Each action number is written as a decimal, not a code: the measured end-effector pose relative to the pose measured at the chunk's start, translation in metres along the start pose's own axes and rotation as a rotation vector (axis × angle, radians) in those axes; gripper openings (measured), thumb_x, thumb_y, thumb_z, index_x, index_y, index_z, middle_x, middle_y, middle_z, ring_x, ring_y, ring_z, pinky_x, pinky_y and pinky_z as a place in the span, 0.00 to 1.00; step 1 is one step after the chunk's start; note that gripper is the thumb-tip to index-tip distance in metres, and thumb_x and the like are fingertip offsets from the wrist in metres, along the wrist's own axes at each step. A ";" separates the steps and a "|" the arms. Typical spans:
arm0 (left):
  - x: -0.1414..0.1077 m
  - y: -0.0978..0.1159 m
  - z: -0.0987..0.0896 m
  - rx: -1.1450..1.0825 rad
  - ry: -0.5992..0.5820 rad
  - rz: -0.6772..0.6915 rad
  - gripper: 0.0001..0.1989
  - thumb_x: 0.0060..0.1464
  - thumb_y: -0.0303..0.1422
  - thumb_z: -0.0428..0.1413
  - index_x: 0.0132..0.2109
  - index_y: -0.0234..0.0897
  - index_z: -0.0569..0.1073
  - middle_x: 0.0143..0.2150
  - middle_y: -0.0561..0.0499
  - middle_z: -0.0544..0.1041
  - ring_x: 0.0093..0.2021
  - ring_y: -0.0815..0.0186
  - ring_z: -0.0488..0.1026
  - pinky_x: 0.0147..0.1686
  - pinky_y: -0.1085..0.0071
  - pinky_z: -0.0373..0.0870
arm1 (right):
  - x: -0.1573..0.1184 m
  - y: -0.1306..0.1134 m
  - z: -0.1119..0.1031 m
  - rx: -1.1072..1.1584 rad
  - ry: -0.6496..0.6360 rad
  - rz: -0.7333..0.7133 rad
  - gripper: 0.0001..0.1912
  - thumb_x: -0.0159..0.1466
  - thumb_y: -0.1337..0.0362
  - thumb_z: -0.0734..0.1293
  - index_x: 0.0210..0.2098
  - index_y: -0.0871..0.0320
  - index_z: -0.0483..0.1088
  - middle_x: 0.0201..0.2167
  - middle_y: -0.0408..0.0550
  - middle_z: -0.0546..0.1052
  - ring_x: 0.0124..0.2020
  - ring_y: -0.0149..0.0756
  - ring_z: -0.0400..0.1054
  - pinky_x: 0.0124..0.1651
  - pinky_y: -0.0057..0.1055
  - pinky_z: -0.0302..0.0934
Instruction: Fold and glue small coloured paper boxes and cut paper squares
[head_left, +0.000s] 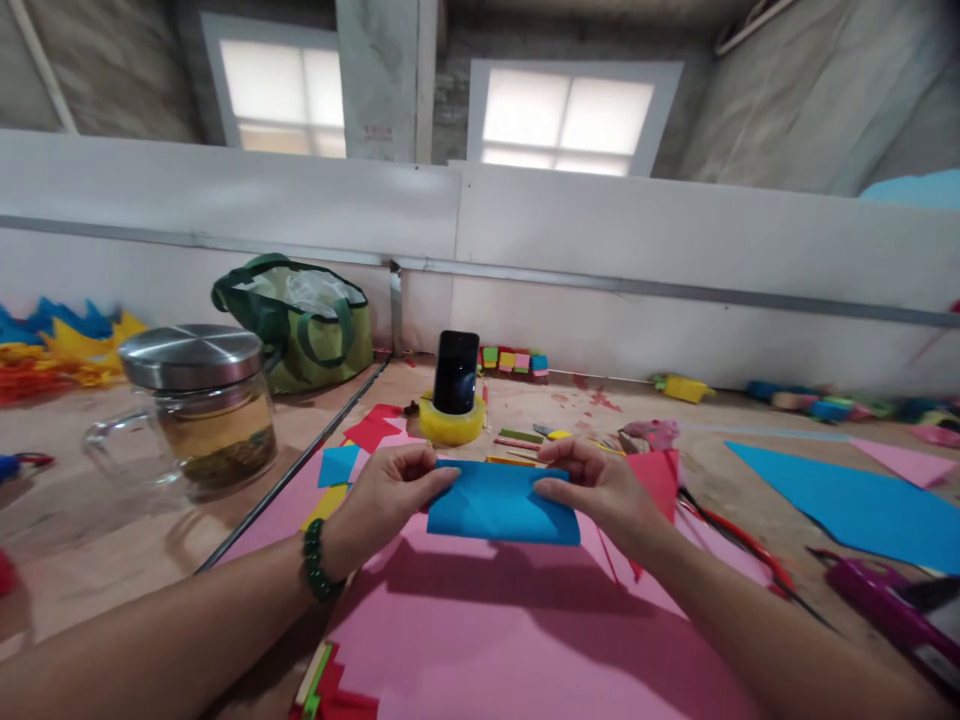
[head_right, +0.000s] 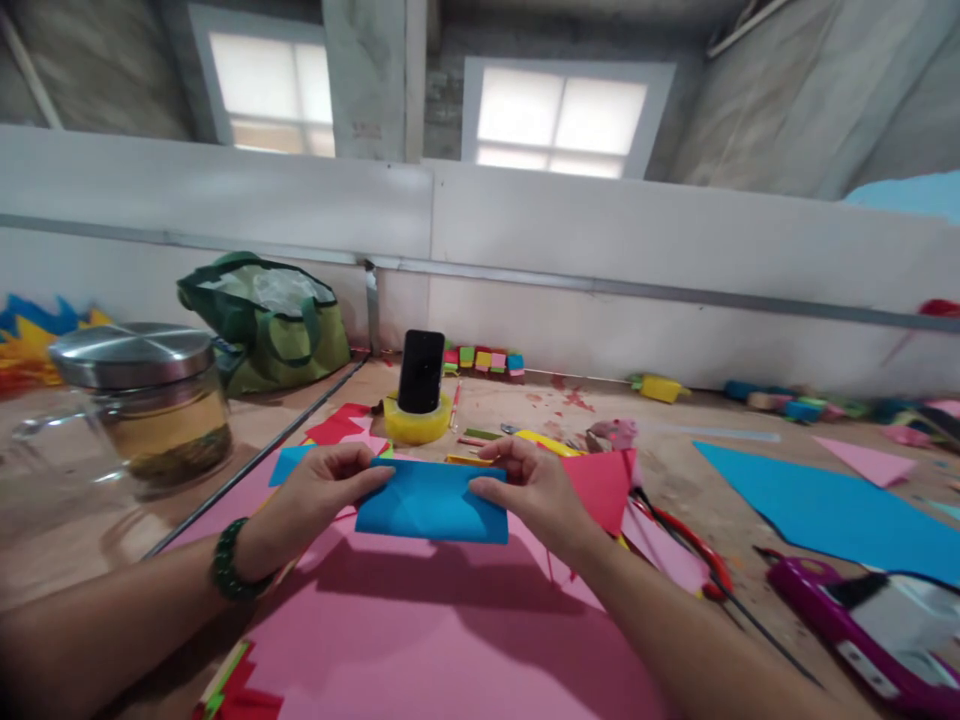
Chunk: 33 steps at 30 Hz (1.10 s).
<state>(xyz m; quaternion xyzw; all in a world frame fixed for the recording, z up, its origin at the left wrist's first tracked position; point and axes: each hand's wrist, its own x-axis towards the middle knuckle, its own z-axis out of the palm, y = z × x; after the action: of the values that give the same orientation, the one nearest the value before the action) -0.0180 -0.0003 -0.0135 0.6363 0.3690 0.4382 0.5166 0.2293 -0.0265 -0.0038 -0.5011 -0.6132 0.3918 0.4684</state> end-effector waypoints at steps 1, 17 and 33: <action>0.000 0.000 0.000 0.007 0.006 0.009 0.21 0.44 0.45 0.61 0.23 0.35 0.61 0.19 0.59 0.58 0.21 0.75 0.56 0.20 0.78 0.55 | -0.001 -0.001 0.001 0.014 0.023 -0.009 0.22 0.48 0.54 0.76 0.36 0.58 0.70 0.26 0.42 0.73 0.25 0.29 0.65 0.25 0.25 0.58; -0.004 -0.004 -0.002 0.039 0.023 0.054 0.21 0.47 0.45 0.60 0.24 0.35 0.61 0.21 0.58 0.58 0.23 0.74 0.54 0.21 0.78 0.54 | -0.014 -0.016 0.007 0.192 0.119 -0.023 0.28 0.47 0.55 0.77 0.44 0.57 0.66 0.20 0.37 0.71 0.20 0.27 0.62 0.24 0.25 0.57; 0.001 -0.011 -0.006 0.430 -0.162 0.015 0.14 0.50 0.39 0.55 0.23 0.36 0.63 0.19 0.58 0.61 0.21 0.72 0.57 0.21 0.75 0.51 | -0.003 0.003 0.004 -0.166 -0.050 0.028 0.20 0.51 0.62 0.72 0.41 0.59 0.67 0.18 0.36 0.67 0.20 0.26 0.59 0.21 0.24 0.49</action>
<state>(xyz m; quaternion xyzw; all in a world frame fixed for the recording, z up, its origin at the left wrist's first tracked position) -0.0232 0.0043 -0.0240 0.7676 0.4064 0.3009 0.3937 0.2262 -0.0290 -0.0085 -0.5367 -0.6480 0.3588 0.4042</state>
